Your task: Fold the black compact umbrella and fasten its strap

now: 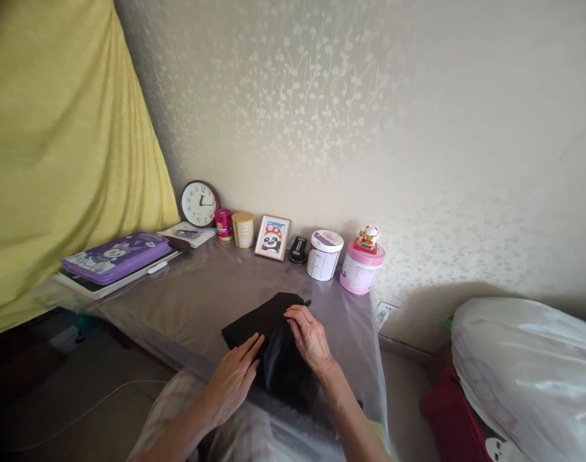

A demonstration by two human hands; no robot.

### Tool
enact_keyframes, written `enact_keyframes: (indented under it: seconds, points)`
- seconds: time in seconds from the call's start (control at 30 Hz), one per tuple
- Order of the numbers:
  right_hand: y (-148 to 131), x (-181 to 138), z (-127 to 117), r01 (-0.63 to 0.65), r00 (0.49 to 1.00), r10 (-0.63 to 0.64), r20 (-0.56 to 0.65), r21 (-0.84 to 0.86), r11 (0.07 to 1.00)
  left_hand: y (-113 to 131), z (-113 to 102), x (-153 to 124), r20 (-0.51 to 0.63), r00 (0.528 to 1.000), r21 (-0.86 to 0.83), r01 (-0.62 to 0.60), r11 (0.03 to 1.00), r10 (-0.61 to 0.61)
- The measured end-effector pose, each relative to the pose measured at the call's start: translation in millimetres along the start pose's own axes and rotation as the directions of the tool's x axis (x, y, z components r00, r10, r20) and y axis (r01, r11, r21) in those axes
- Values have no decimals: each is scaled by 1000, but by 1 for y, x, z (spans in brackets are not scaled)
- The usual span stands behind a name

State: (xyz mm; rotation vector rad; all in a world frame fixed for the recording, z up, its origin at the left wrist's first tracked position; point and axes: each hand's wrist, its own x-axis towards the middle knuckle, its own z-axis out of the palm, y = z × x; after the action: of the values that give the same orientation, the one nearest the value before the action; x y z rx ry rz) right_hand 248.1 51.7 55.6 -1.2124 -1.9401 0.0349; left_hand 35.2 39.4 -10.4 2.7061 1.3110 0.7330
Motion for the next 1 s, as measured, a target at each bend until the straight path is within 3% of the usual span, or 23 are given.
enact_keyframes:
  seconds: [0.27, 0.53, 0.67, 0.73, 0.83, 1.0]
  points:
    - [8, 37, 55, 52, 998, -49, 51, -70, 996, -5, -2, 5, 73, 996, -35, 59, 998, -57]
    - [10, 39, 79, 56, 983, -1, 185, -294, 954, -13, 10, -1, -70, 996, 3, 51, 999, -51]
    - [7, 40, 79, 81, 977, -3, 212, -360, 929, -2, -9, -8, -217, 970, 7, 117, 993, -113]
    - [7, 40, 78, 86, 975, 3, 224, -386, 919, 6, -23, -7, -246, 969, 45, -4, 999, 15]
    - [6, 43, 79, 94, 969, 10, 246, -404, 910, 13, -34, -3, -88, 962, 150, -242, 959, 257]
    - [4, 45, 77, 106, 967, -11, 254, -365, 925, 7, -17, -1, -35, 976, 328, -192, 925, 215]
